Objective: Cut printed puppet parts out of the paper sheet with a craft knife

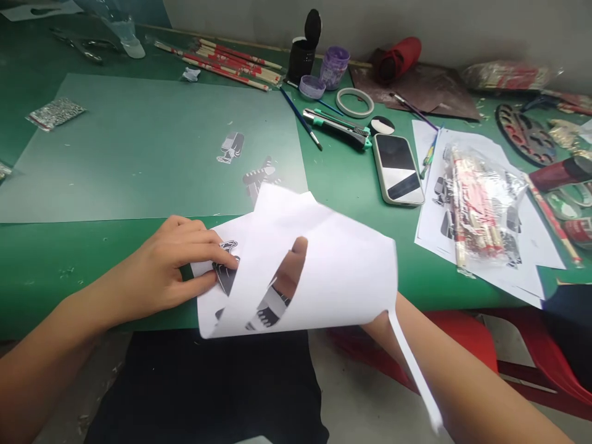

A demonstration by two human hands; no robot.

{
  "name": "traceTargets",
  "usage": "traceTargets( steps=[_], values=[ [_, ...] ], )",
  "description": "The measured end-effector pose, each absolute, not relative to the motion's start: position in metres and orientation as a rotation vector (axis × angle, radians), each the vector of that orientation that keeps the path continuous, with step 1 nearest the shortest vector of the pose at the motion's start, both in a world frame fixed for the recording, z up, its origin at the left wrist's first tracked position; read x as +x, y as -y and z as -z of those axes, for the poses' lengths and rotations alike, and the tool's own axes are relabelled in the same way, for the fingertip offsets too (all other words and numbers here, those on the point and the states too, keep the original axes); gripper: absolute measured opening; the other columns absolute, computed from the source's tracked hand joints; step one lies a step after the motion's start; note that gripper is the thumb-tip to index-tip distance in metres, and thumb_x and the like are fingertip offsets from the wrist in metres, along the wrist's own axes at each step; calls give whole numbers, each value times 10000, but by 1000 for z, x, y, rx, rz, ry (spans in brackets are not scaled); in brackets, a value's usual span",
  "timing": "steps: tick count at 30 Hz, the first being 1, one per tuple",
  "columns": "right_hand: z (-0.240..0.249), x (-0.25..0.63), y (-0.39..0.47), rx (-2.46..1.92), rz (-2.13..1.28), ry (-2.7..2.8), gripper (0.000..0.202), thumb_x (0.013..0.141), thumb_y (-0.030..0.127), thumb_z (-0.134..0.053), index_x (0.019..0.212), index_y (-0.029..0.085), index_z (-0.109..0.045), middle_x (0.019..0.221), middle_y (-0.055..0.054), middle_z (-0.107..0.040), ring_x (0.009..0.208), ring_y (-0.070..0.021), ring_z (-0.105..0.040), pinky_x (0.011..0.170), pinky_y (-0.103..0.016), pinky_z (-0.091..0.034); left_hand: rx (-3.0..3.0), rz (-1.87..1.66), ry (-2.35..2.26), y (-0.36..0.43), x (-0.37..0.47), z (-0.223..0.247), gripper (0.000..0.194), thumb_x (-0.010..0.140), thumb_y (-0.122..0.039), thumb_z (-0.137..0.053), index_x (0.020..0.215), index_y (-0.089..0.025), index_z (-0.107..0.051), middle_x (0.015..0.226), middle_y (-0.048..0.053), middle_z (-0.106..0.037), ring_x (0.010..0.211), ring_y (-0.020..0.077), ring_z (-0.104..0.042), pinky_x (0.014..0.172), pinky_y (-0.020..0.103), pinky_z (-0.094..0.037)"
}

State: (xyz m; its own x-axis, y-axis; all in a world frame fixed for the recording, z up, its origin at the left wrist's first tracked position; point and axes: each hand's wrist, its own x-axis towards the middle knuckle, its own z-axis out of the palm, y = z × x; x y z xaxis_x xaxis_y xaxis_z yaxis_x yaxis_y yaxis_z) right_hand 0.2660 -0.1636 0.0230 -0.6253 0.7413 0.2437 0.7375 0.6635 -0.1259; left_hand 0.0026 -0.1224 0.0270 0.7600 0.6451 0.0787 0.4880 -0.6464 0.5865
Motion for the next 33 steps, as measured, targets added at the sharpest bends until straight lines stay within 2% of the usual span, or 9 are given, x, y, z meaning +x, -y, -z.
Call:
traceTargets(
  steps=[2, 5, 11, 15, 19, 23, 27, 33],
  values=[
    [-28, 268, 177, -1131, -41, 2642, 156, 970, 242, -518, 1055, 230, -648, 816, 12, -625, 584, -117, -452, 562, -291, -365, 2418, -415, -871, 124, 4, -25, 187, 899, -162, -560, 946, -299, -678, 885, -107, -685, 852, 118, -573, 882, 320, -289],
    [-31, 267, 192, -1053, -67, 2672, 145, 971, 235, -558, 1093, 221, -636, 855, -2, -641, 717, -145, -543, 641, -300, -418, 2441, -455, -912, 125, 5, -22, 165, 909, -144, -556, 942, -274, -652, 914, -104, -701, 875, 125, -592, 856, 321, -295],
    [-21, 261, 202, -923, -71, 2667, 138, 980, 254, -580, 1078, 165, -618, 827, -25, -602, 669, -151, -465, 600, -303, -398, 2513, -502, -881, 129, 0, -19, 188, 933, -153, -523, 967, -290, -648, 934, -73, -671, 909, 149, -596, 890, 338, -319],
    [-15, 259, 202, -963, -59, 2656, 180, 993, 261, -551, 1131, 151, -586, 847, -32, -591, 705, -167, -481, 625, -315, -415, 2548, -483, -881, 137, -5, -22, 229, 930, -161, -524, 1036, -312, -660, 1018, -38, -645, 1010, 183, -580, 954, 366, -322],
    [-17, 257, 203, -1018, -147, 2608, 106, 976, 131, -485, 1018, 132, -582, 811, -29, -571, 689, -161, -449, 598, -304, -389, 2530, -446, -904, 146, -8, -25, 292, 925, -166, -522, 1152, -322, -618, 1089, -48, -660, 1020, 182, -570, 945, 372, -321],
    [-21, 250, 201, -1065, -137, 2576, 231, 875, -26, -441, 933, 118, -612, 766, -33, -549, 651, -155, -396, 565, -295, -356, 2467, -473, -997, 151, 0, -24, 149, 959, -325, -584, 1106, -307, -601, 987, -82, -695, 904, 177, -579, 900, 380, -319],
    [-22, 243, 196, -1118, -72, 2570, 295, 874, -36, -456, 1012, 136, -651, 870, -59, -602, 698, -159, -464, 602, -295, -387, 2428, -522, -1105, 151, 11, -21, 112, 964, -228, -555, 1051, -281, -602, 865, -81, -666, 797, 154, -552, 898, 382, -324],
    [-19, 242, 187, -1127, 16, 2494, 221, 926, 17, -519, 1021, 159, -659, 886, -52, -609, 731, -143, -499, 615, -273, -409, 2371, -547, -1191, 147, 13, -22, 214, 980, -228, -523, 1177, -288, -581, 741, -69, -554, 739, 141, -553, 881, 371, -352]
  ],
)
